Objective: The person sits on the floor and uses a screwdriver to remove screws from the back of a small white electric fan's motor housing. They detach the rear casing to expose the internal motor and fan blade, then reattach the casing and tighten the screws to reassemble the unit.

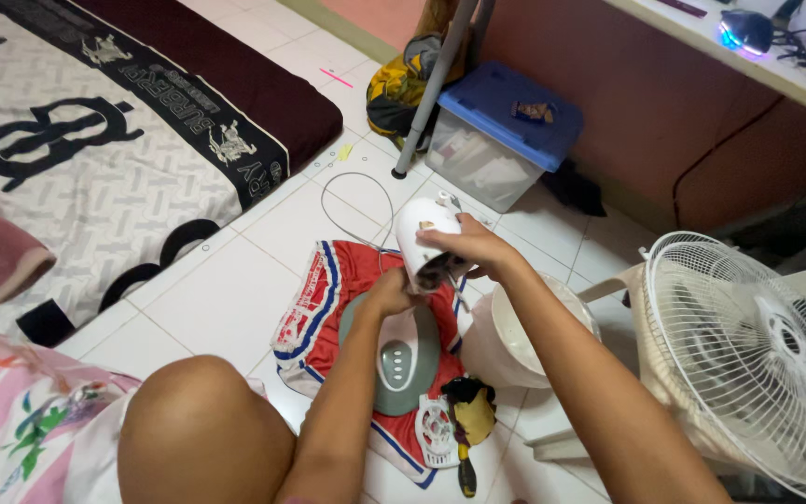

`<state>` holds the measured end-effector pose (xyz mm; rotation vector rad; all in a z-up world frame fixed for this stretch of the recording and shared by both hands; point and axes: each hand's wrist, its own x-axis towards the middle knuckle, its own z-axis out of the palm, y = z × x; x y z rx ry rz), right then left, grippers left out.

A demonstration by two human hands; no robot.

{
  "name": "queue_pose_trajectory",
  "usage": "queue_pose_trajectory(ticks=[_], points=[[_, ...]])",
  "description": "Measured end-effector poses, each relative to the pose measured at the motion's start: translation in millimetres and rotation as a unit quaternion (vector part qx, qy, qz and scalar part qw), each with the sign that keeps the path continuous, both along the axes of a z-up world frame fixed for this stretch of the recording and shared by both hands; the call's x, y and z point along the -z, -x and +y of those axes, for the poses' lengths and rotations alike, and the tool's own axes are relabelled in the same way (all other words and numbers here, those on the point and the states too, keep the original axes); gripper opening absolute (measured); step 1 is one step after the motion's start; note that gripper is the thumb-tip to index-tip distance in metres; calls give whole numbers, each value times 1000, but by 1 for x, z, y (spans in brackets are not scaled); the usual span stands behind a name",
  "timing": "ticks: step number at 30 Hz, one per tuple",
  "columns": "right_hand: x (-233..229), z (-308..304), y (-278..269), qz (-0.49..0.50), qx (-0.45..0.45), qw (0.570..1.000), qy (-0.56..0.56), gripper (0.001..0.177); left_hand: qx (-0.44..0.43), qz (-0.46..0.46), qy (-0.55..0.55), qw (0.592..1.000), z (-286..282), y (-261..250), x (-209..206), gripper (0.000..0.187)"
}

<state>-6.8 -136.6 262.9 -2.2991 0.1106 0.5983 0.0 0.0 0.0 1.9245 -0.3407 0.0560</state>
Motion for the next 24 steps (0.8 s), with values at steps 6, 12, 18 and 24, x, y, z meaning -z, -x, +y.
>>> queue_pose_trajectory(ticks=[6, 12, 18, 24], points=[[-45, -8, -9, -68, -164, 984, 28, 107, -143, 14, -151, 978, 16, 53, -113, 65], [-93, -7, -4, -257, -424, 835, 239, 114, -311, -74, -91, 943, 0, 71, -140, 54], [-115, 3, 19, -257, -518, 745, 332, 115, -357, -300, -15, 884, -29, 71, -102, 43], [-119, -5, 11, -233, -509, 711, 425, 110, -263, -54, 124, 955, -61, 71, -99, 43]])
